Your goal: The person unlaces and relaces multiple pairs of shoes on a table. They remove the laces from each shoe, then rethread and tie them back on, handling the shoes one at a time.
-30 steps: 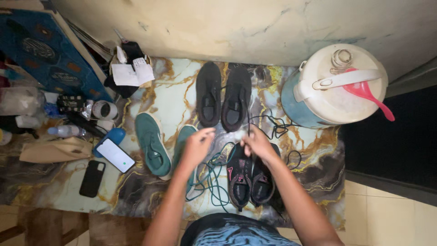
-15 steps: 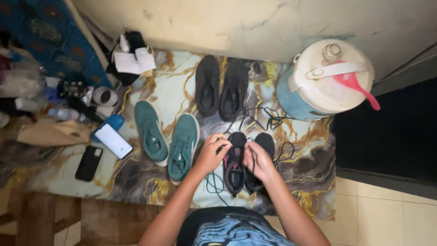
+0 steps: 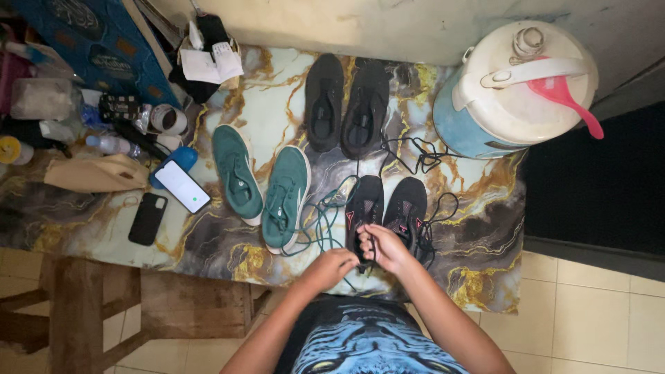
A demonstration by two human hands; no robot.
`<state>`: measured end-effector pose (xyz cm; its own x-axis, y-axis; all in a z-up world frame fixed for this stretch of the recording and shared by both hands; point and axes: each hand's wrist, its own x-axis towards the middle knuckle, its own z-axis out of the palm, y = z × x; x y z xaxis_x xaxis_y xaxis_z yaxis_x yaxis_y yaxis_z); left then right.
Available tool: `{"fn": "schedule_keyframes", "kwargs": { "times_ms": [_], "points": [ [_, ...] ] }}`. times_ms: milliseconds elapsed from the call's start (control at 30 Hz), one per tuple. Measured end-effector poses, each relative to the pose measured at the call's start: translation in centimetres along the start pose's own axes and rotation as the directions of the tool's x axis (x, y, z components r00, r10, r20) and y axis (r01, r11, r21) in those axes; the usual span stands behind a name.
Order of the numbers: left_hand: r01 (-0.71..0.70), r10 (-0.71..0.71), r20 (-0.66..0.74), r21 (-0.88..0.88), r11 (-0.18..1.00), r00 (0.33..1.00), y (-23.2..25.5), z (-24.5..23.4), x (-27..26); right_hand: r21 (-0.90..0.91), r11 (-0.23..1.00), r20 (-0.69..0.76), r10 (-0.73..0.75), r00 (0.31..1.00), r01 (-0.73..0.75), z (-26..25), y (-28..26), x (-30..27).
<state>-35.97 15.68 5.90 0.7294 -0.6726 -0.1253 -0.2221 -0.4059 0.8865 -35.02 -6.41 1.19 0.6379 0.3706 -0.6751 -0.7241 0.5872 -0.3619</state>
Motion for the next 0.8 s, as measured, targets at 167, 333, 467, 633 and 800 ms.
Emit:
{"fn": "schedule_keyframes", "kwargs": {
  "times_ms": [167,333,467,633,800],
  "points": [
    [0.021,-0.036,-0.140,-0.104,0.994,0.989,0.0,-0.4,0.9,0.000,1.000,-0.023,0.016,1.000,-0.016,0.0,0.8,-2.1],
    [0.250,-0.281,-0.144,-0.201,0.947,0.949,-0.2,0.3,0.8,-0.028,0.999,0.009,-0.033,0.999,0.033,1.2,2.7,-3.8],
    [0.170,-0.363,-0.239,-0.575,0.800,0.900,-1.9,1.4,0.5,-0.059,0.989,-0.079,-0.138,0.987,0.133,2.7,3.4,-3.9],
    [0.048,-0.175,-0.282,-0.406,0.913,0.943,-6.0,-1.5,0.5,-0.154,0.938,-0.199,-0.337,0.920,0.310,3.2,2.0,-2.8],
    [0.124,-0.218,-0.394,-0.251,0.960,0.893,-7.0,-8.4,3.8,-0.121,0.920,-0.260,-0.392,0.882,0.373,3.2,-0.5,-1.9]
  ]
}}
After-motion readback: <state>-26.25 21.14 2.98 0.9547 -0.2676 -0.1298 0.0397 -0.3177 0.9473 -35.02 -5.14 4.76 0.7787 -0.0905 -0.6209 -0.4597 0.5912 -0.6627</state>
